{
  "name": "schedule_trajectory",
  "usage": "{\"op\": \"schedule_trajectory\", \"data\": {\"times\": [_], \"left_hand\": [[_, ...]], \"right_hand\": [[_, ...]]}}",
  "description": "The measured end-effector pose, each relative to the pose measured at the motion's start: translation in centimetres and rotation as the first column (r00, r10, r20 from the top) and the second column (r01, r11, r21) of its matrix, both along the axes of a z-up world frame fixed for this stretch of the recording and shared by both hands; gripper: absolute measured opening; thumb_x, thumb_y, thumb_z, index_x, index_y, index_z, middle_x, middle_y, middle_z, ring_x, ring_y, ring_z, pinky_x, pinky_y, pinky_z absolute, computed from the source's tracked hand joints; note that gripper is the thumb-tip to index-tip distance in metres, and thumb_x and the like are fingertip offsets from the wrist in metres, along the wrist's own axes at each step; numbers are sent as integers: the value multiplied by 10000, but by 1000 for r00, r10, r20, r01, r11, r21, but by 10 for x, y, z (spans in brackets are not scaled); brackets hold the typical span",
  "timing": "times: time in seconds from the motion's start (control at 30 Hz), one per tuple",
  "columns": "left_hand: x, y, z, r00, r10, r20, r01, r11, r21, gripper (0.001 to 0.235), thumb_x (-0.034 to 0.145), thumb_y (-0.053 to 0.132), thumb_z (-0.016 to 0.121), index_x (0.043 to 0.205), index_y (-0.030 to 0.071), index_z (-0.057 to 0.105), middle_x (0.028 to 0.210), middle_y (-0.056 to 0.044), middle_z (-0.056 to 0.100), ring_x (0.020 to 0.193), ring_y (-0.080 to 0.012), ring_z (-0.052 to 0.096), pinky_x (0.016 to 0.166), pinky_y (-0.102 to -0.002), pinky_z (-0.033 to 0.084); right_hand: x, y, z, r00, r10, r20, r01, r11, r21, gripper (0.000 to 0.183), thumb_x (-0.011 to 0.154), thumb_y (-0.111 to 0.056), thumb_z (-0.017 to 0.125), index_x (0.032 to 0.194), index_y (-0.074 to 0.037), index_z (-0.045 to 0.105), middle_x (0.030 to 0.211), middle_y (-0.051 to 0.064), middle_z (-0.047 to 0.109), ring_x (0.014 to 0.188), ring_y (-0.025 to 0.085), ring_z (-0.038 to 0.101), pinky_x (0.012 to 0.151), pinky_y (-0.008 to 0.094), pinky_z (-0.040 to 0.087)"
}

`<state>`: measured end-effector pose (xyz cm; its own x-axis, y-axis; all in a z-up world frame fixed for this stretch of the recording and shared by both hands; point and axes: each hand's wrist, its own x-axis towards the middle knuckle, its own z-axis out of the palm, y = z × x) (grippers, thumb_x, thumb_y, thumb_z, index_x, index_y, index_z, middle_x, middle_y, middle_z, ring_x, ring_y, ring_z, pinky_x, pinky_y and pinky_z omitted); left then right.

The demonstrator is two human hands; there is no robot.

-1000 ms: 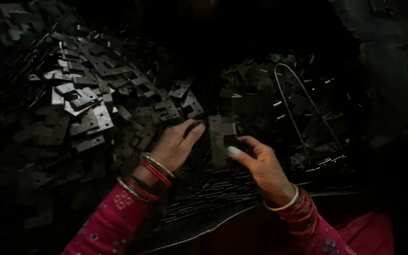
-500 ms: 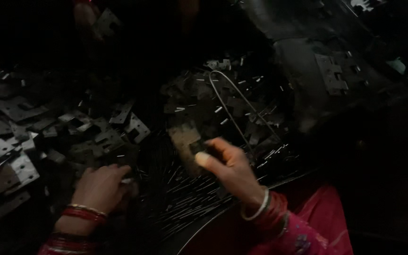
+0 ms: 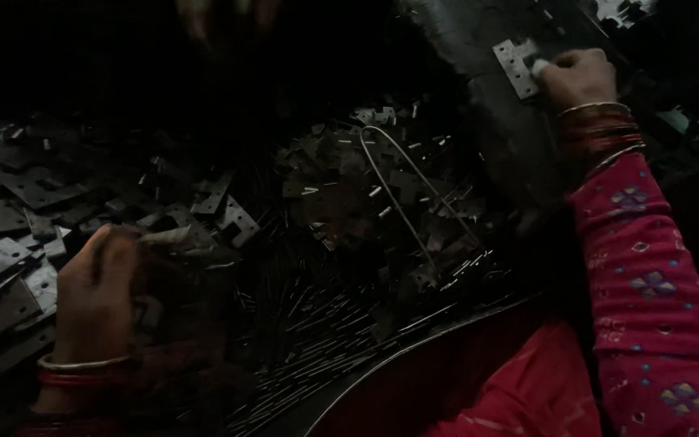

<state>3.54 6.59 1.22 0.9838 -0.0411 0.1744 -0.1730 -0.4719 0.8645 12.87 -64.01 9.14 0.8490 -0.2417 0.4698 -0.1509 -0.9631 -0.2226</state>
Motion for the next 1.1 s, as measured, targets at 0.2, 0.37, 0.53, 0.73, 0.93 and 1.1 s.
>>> {"op": "schedule_trajectory", "data": {"times": [0.2, 0.37, 0.53, 0.73, 0.93, 1.1], "left_hand": [[6, -7, 2, 972, -55, -228, -10, 962, -272, 335, 869, 219, 723, 1171, 105, 632, 988, 4, 736, 861, -103, 722, 717, -267, 603], [-15, -51, -15, 683, -429, -591, 63, 841, -538, 557, 754, 338, 743, 1211, 23, 696, 961, -113, 783, 793, -207, 745, 708, -355, 605], [-41, -86, -33, 373, -857, -354, 141, 430, -892, 713, 735, 271, 669, 1362, -33, 516, 1001, -213, 761, 783, -257, 715, 722, -372, 606], [-29, -57, 0, 666, -688, -289, -126, 278, -952, 675, 783, 109, 583, 1431, -41, 472, 1141, -229, 699, 957, -300, 721, 794, -428, 602], [-15, -36, 3, 784, -570, -248, 128, 539, -833, 570, 804, 148, 701, 1339, 32, 542, 1243, -151, 712, 1100, -274, 730, 926, -416, 621], [-29, -84, -54, 807, -384, -449, 450, 892, 46, 346, 847, 346, 762, 1050, 66, 746, 1036, -109, 733, 943, -255, 715, 817, -374, 585]], "right_hand": [[-55, 115, -15, 905, 193, 378, -50, 933, -357, 409, 956, -321, 792, 1144, 37, 730, 1113, 234, 681, 1020, 442, 635, 835, 521, 511], [-142, 279, -36, 730, 450, -514, -543, 839, -37, 365, 897, -437, 761, 784, -96, 705, 815, 58, 651, 858, 204, 594, 726, 352, 540], [-165, 349, -87, 360, 402, -842, -713, 701, 30, 278, 826, -109, 707, 1104, -100, 708, 1021, 85, 716, 968, 278, 676, 761, 403, 574], [-163, 340, -119, 300, 346, -889, -806, 591, -42, 224, 858, -132, 708, 1079, -104, 732, 1027, 126, 701, 1028, 293, 648, 738, 412, 580], [-157, 327, -85, 302, 608, -734, -614, 713, 338, 286, 791, -320, 815, 1016, -152, 758, 1041, 48, 634, 1010, 219, 600, 793, 376, 536], [-159, 338, -99, 214, 637, -740, -801, 548, 241, 397, 746, -295, 828, 1121, -186, 756, 1205, 31, 631, 1129, 267, 553, 905, 485, 483]]}}
